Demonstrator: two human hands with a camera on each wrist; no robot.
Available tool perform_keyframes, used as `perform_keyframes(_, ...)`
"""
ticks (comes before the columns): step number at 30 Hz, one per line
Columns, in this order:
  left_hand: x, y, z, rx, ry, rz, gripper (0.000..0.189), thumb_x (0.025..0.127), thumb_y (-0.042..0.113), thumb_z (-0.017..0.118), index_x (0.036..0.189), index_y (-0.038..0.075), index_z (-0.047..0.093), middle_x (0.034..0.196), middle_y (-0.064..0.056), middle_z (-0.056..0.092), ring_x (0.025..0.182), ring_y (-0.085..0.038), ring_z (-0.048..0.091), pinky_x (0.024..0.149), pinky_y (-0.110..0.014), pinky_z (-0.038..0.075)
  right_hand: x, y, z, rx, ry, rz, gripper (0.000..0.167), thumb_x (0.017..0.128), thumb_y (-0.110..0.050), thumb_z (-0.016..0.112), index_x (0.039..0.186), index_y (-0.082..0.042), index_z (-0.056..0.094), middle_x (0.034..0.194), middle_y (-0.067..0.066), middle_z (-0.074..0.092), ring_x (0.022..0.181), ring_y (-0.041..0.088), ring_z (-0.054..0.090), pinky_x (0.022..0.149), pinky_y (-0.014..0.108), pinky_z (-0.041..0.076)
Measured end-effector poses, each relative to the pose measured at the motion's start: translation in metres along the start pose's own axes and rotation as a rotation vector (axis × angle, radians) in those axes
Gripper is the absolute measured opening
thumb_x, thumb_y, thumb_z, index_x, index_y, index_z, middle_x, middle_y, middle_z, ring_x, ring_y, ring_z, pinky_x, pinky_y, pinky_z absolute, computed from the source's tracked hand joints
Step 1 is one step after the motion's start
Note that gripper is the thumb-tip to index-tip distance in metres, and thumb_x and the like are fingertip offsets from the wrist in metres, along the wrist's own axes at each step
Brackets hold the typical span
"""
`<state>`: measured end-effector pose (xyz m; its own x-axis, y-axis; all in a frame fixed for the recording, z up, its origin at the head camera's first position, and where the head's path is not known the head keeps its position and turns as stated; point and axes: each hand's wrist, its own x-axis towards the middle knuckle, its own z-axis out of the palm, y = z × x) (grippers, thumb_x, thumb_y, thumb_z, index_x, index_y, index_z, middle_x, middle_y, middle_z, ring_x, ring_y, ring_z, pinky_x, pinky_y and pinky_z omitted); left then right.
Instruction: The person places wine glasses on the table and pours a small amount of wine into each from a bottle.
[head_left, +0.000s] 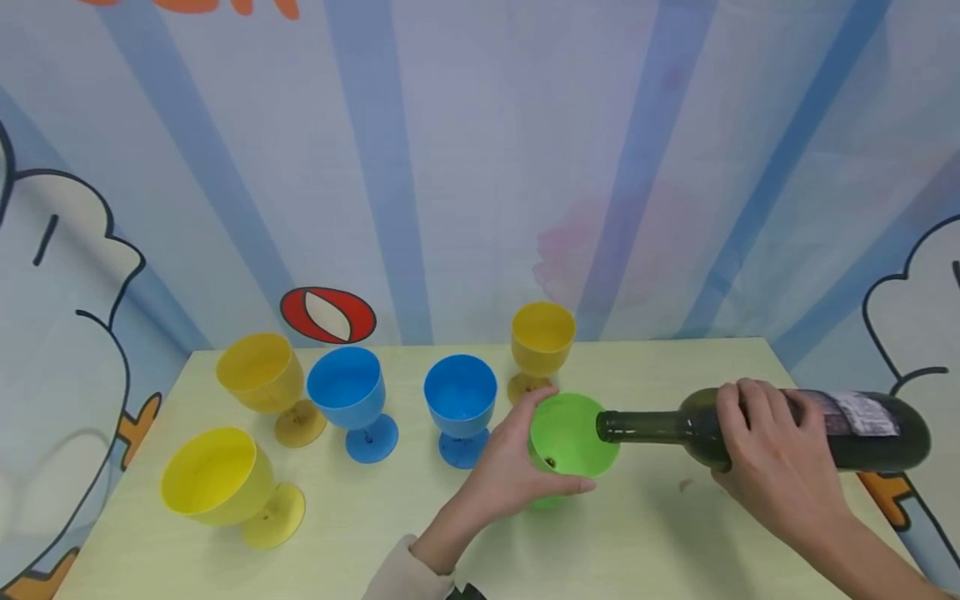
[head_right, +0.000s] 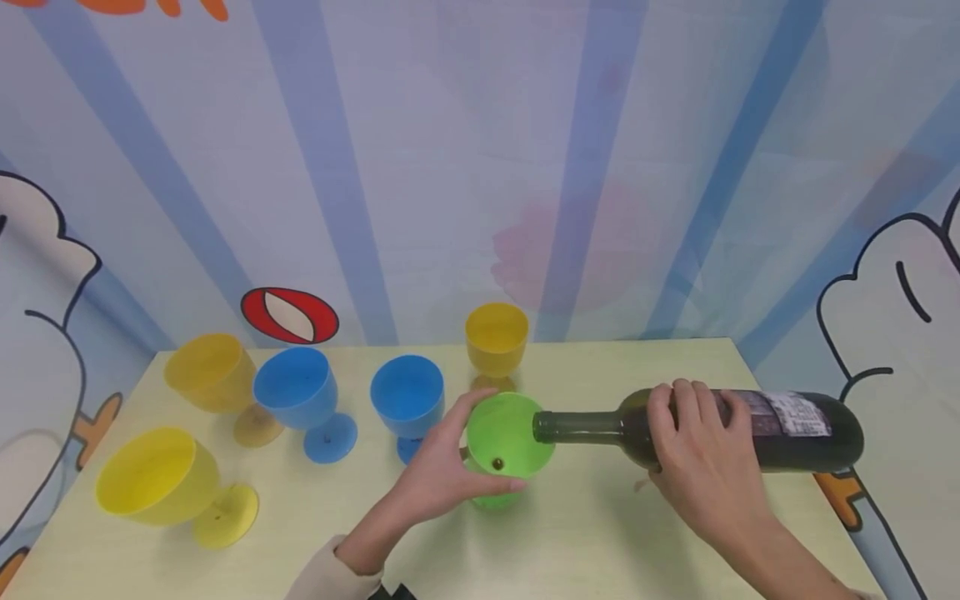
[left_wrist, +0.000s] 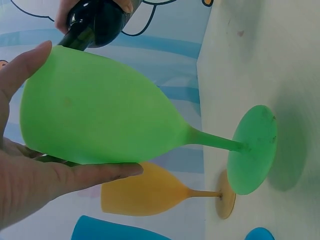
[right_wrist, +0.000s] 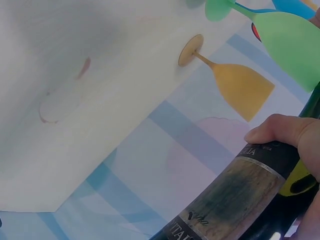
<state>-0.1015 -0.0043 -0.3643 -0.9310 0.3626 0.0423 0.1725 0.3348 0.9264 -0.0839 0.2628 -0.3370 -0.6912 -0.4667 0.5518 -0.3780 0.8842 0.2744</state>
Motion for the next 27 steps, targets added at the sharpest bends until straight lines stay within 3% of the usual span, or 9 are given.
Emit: perform_keyframes(27, 0.0000, -0.0014, 0.0008, -0.024, 0.006, 0.008, 0.091, 0.061, 0.028, 0.085, 0.136, 0.018, 0.034, 0.128, -0.006, 0.047, 0.111, -0.027, 0.049, 0.082, -0.039, 0.048, 0.0038, 0.0016, -0.0054, -0.026, -0.025, -0.010, 0.083, 0.033, -0.020, 0.086, 0.099, 0.010, 0.045, 0.091, 0.031, 0.050, 0.083, 0.045, 0.050, 0.073, 0.063, 0.038)
